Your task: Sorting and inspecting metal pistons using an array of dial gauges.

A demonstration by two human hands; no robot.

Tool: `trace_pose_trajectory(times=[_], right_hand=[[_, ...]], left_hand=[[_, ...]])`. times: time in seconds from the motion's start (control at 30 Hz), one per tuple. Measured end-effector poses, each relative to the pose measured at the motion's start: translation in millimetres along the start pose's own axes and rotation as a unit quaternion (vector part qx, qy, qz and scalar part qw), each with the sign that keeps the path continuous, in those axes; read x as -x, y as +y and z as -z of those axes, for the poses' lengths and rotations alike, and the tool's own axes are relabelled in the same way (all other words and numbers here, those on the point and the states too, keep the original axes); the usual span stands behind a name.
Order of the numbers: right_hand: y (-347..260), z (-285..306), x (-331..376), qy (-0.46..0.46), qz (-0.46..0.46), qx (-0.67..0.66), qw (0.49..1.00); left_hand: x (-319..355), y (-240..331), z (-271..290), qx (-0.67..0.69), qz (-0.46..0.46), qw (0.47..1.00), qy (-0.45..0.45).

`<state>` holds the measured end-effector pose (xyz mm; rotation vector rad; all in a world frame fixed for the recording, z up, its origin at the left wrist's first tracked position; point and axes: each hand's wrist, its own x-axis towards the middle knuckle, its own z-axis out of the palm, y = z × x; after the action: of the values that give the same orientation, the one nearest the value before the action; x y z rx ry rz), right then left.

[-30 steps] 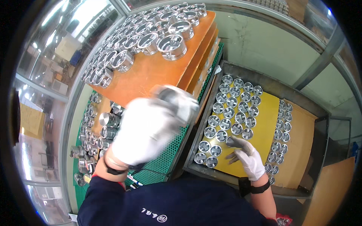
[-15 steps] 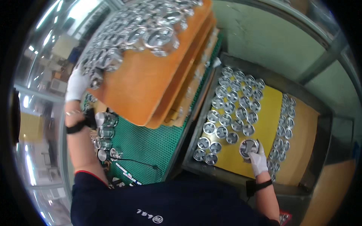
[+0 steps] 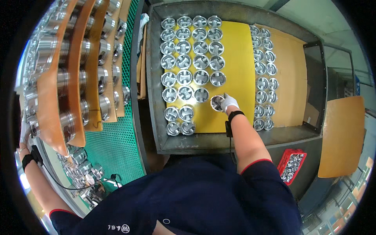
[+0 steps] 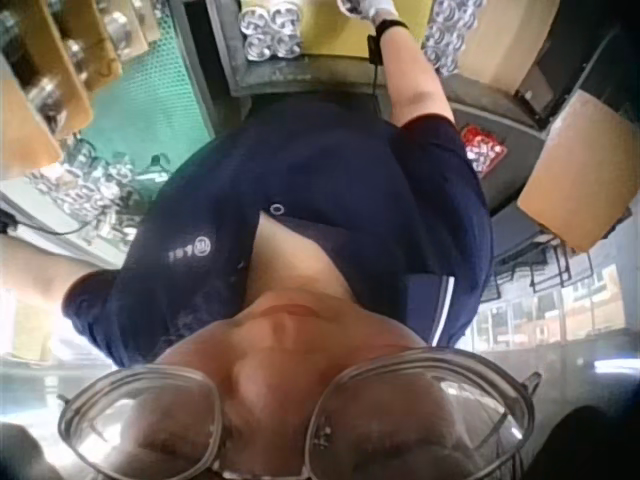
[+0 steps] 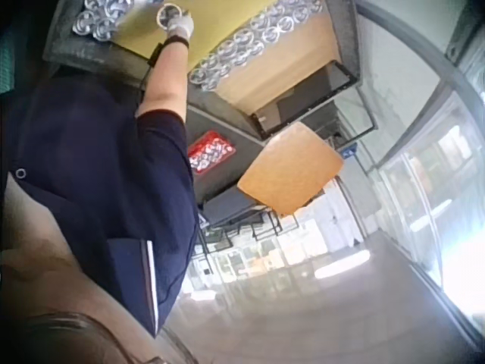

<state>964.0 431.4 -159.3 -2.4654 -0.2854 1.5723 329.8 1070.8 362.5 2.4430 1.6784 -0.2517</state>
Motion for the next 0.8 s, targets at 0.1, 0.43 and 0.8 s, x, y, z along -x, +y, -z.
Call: trace_pose_trajectory(times=[0.1,0.43,0.8], right_hand=[[3,-14,-24,0.091,0.047,0.133,0.986],[-6,13,17,0.244,0.021,0.071,0.967],[132,65,40,0.196,0.071,0.003,0.978]], left_hand=[[8,10,-3,0.016,-0.031,0.999,0.017],[23,72,-29,0.025,0.077,0.996,0.046],[260,185,-48,0.386,0.133,0.906,0.113]])
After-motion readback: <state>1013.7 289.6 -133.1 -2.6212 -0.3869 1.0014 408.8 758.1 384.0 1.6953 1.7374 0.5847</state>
